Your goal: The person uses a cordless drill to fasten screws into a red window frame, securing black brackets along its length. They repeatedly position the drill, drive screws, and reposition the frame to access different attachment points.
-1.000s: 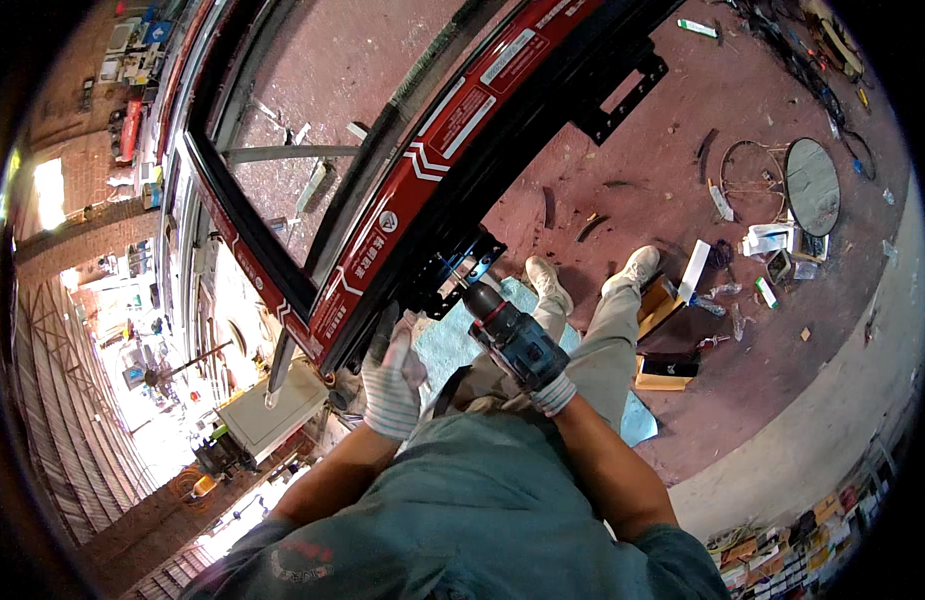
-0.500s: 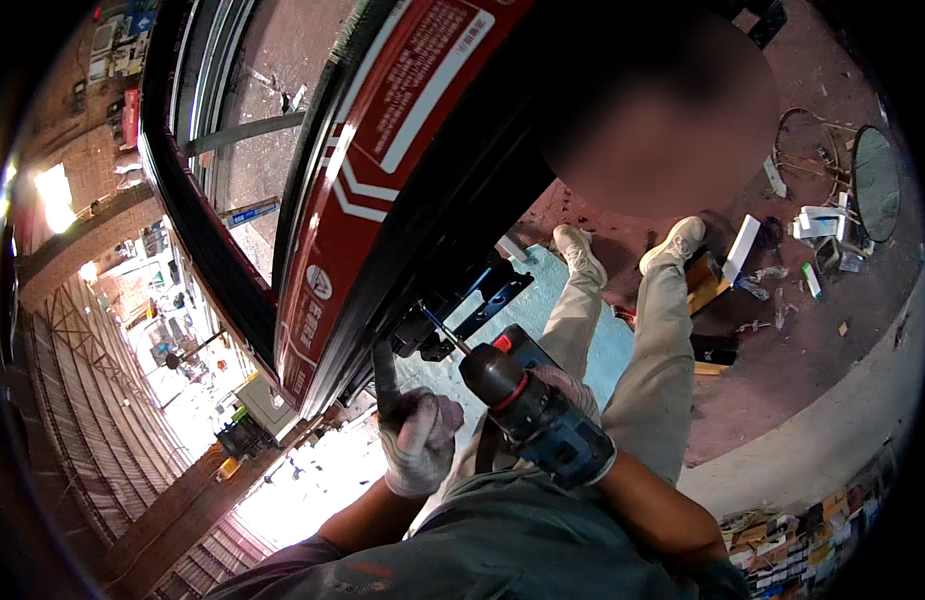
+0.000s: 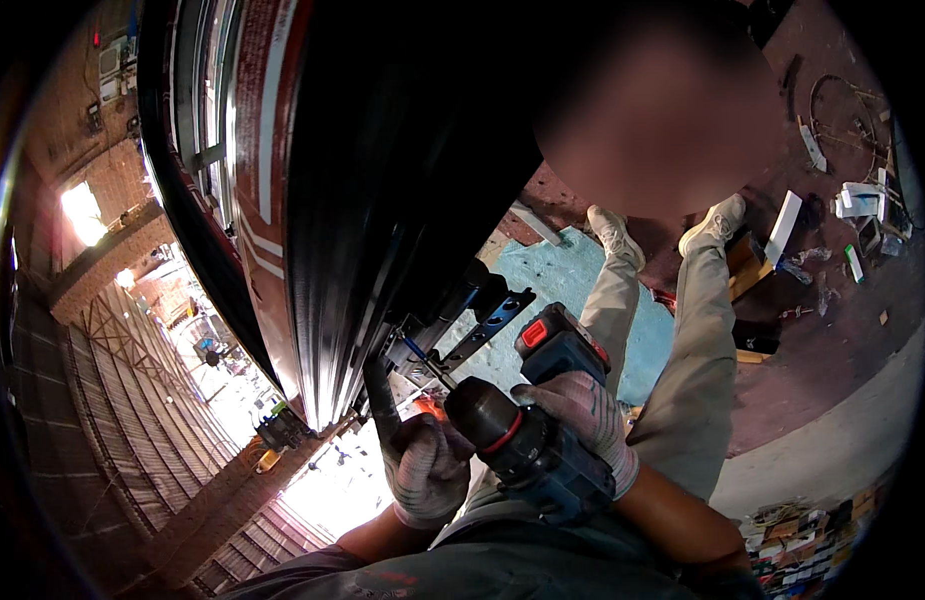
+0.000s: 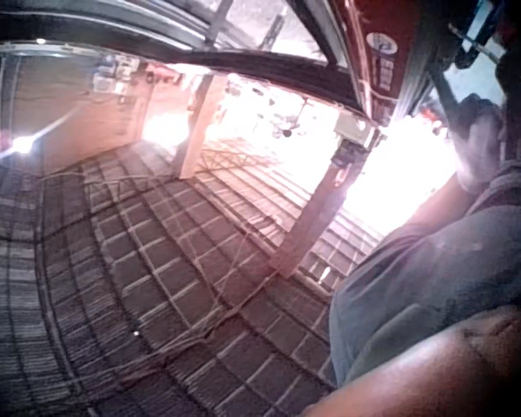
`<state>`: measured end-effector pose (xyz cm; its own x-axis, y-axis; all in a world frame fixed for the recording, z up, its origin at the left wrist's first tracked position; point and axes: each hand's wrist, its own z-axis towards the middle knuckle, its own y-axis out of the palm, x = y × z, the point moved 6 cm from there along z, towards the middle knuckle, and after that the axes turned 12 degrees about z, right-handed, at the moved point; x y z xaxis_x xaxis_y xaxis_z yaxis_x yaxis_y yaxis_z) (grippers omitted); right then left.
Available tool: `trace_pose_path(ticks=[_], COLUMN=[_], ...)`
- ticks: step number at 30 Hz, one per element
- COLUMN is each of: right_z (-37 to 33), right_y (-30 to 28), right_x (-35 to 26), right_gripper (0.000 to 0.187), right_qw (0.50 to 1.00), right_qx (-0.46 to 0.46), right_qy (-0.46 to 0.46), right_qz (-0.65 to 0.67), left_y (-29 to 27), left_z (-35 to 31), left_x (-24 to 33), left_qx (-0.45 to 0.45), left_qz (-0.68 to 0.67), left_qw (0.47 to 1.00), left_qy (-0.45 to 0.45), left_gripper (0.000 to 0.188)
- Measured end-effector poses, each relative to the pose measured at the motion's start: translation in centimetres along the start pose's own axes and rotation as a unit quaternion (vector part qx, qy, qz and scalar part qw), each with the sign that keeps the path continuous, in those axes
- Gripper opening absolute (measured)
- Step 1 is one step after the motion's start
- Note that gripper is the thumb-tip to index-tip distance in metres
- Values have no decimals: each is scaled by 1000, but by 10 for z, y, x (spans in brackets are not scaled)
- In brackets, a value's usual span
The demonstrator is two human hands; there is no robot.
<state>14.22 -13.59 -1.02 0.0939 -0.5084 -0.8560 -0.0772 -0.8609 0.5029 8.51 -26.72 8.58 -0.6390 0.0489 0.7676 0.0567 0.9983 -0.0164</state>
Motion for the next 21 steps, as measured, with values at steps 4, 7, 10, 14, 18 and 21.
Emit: trace_pose_path(ticks=[4, 7, 10, 14, 18, 21], right_z=[-9, -22, -9, -3, 3, -2], right_y=[3, 6, 2, -4, -2, -2], right_x=[23, 32, 11, 7, 5, 7], right_gripper=[47, 49, 51, 50, 51, 50], right_qw=[997, 999, 998, 991, 996, 996], right_qx=[-27, 7, -7, -12, -49, -41], right_qy=[39, 15, -19, -116, -62, -79], right_qz=[57, 44, -51, -64, -49, -25], left_y=[-6, -1, 1, 9, 4, 3], left_z=[3, 4, 3, 2, 3, 3], left_x=[-3, -3, 0, 2, -2, -1], left_qx=[-9, -3, -10, -9, -22, -26], left_qz=[-17, 0, 21, 10, -1, -5], left_qw=[1000, 1000, 1000, 1000, 1000, 999], left_qy=[9, 17, 14, 18, 16, 18], left_gripper=[82, 86, 88, 90, 88, 86])
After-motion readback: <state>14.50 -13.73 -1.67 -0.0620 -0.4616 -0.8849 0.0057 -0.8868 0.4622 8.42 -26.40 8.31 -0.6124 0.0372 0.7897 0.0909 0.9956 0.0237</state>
